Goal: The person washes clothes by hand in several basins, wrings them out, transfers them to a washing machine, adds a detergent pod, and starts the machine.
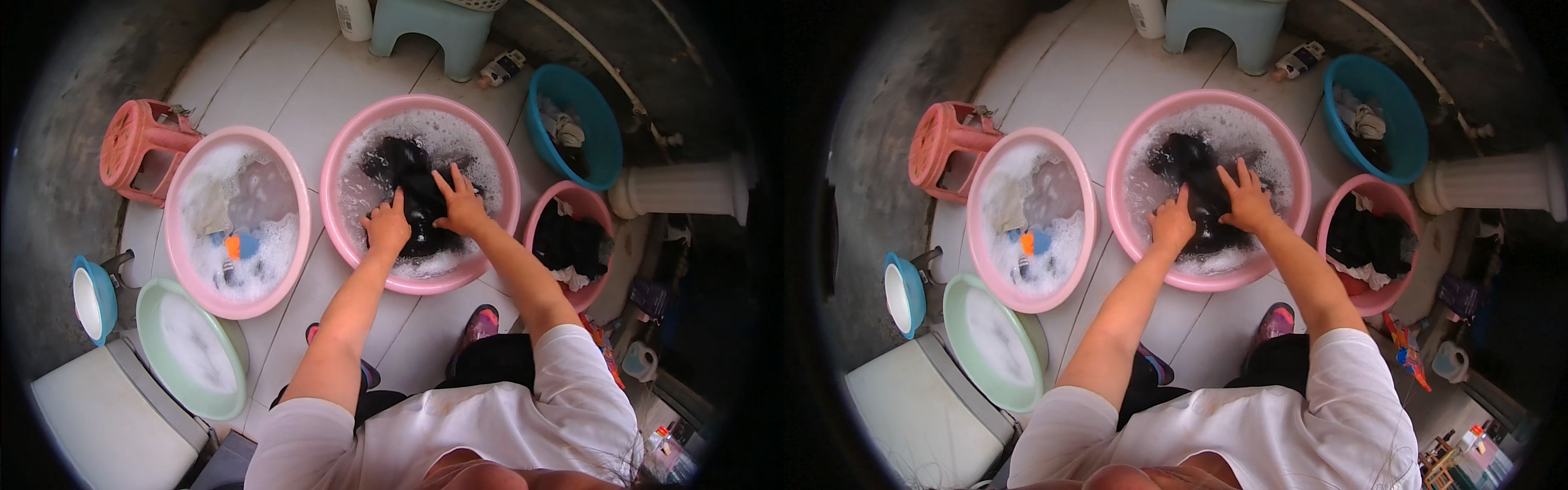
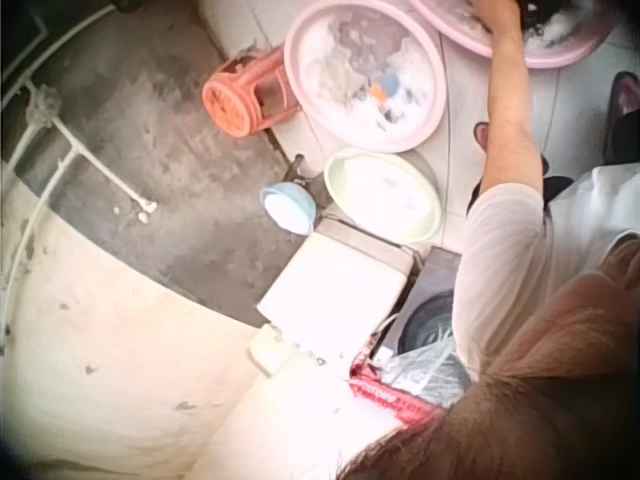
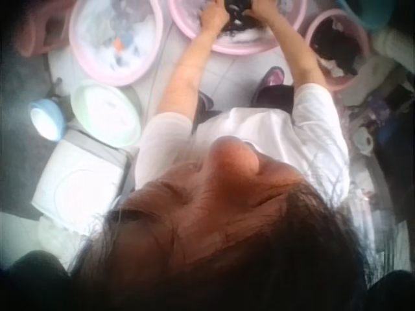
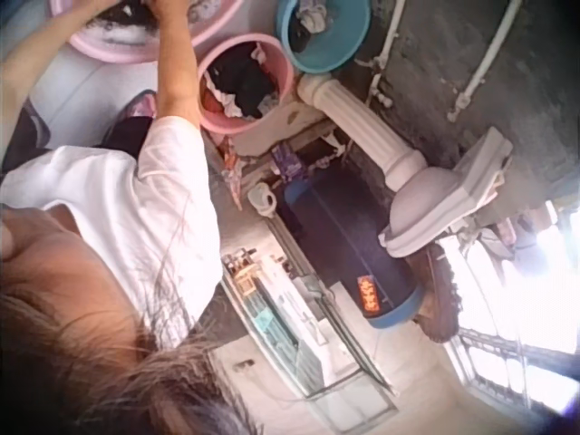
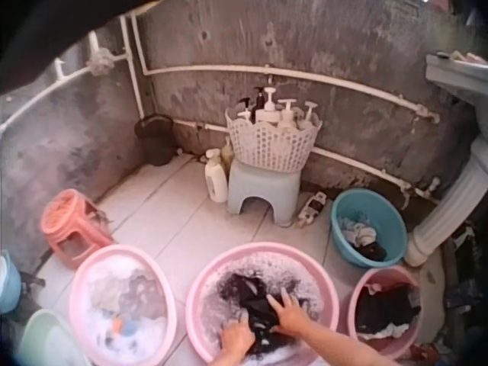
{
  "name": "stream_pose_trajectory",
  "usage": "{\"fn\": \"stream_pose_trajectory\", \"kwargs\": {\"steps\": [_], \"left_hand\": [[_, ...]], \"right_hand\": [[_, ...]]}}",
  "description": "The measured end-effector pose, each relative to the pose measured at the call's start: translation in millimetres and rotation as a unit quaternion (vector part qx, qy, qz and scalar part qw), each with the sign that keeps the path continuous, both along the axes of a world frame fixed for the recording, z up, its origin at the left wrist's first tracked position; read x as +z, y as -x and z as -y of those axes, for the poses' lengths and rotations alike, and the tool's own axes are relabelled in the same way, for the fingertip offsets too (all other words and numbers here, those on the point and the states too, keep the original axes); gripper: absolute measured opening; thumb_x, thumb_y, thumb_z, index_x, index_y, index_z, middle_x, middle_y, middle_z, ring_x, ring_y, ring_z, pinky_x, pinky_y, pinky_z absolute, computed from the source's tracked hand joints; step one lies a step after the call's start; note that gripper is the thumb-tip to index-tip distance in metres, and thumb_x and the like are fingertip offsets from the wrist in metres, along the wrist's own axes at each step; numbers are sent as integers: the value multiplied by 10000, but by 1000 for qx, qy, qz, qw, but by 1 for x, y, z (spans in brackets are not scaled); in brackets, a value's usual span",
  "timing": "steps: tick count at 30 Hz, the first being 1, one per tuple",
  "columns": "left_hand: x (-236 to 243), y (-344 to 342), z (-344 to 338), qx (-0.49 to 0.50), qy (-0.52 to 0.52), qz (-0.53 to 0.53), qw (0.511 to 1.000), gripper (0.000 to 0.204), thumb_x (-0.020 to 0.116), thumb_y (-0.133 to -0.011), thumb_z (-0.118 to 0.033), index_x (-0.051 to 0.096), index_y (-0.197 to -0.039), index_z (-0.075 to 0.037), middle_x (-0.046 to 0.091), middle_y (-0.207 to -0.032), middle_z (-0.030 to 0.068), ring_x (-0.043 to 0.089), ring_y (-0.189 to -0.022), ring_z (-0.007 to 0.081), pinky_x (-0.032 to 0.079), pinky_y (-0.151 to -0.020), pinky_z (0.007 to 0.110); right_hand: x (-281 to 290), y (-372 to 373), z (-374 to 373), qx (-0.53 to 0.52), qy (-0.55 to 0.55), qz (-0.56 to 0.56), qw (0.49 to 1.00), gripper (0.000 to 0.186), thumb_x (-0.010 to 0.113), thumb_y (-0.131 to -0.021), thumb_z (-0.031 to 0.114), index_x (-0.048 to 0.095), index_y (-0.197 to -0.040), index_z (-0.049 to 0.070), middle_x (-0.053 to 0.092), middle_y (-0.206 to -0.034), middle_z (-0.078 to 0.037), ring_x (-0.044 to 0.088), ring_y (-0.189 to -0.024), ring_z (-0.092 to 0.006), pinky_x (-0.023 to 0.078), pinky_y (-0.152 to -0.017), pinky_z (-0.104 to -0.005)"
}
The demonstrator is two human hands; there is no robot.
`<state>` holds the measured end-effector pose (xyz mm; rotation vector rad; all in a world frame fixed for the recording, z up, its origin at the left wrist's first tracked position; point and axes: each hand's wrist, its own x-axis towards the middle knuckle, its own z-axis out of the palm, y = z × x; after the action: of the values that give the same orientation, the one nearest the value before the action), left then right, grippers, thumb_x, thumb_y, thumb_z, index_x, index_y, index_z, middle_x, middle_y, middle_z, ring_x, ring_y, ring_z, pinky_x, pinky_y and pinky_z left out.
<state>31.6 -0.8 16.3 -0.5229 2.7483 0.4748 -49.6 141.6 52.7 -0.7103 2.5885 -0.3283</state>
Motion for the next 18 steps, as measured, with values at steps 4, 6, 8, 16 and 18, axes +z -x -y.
{"fn": "stream_pose_trajectory", "kwargs": {"steps": [4,6,8,16,18], "left_hand": [[-43,9,-3,11,-7,77,997,450,454,-794,-200,424,-1242,-174,534,-1049,161,497,-1006,317,328,-839,553],[-68,8,-1,83,-21,81,993,308,420,-817,-208,552,-1087,-143,569,-1020,131,509,-979,302,404,-767,487],[-64,14,-10,5,65,114,991,280,405,-826,-200,587,-1029,-141,576,-1018,122,514,-979,289,414,-747,471],[-30,38,2,-174,128,211,953,272,405,-831,-219,635,-953,-144,626,-905,95,588,-843,243,424,-715,425],[-43,36,5,-121,106,137,977,285,410,-826,-239,630,-966,-123,623,-929,101,585,-860,256,426,-737,438]], "right_hand": [[-40,10,14,38,-75,9,996,923,736,-605,258,184,-1343,303,100,-1415,-109,316,-1192,-363,311,-823,-648],[-64,13,17,23,-97,83,992,872,689,-650,291,172,-1351,271,124,-1412,-119,296,-1213,-354,318,-869,-586],[-93,22,8,-11,-140,197,970,817,631,-698,336,162,-1359,230,160,-1404,-129,273,-1236,-342,308,-926,-520],[-190,19,-54,7,-273,267,924,780,550,-735,425,175,-1359,146,256,-1370,-137,242,-1260,-316,172,-1007,-487],[-200,22,-55,1,-261,258,930,779,530,-744,448,178,-1359,125,280,-1361,-139,234,-1266,-310,138,-1027,-479]]}}
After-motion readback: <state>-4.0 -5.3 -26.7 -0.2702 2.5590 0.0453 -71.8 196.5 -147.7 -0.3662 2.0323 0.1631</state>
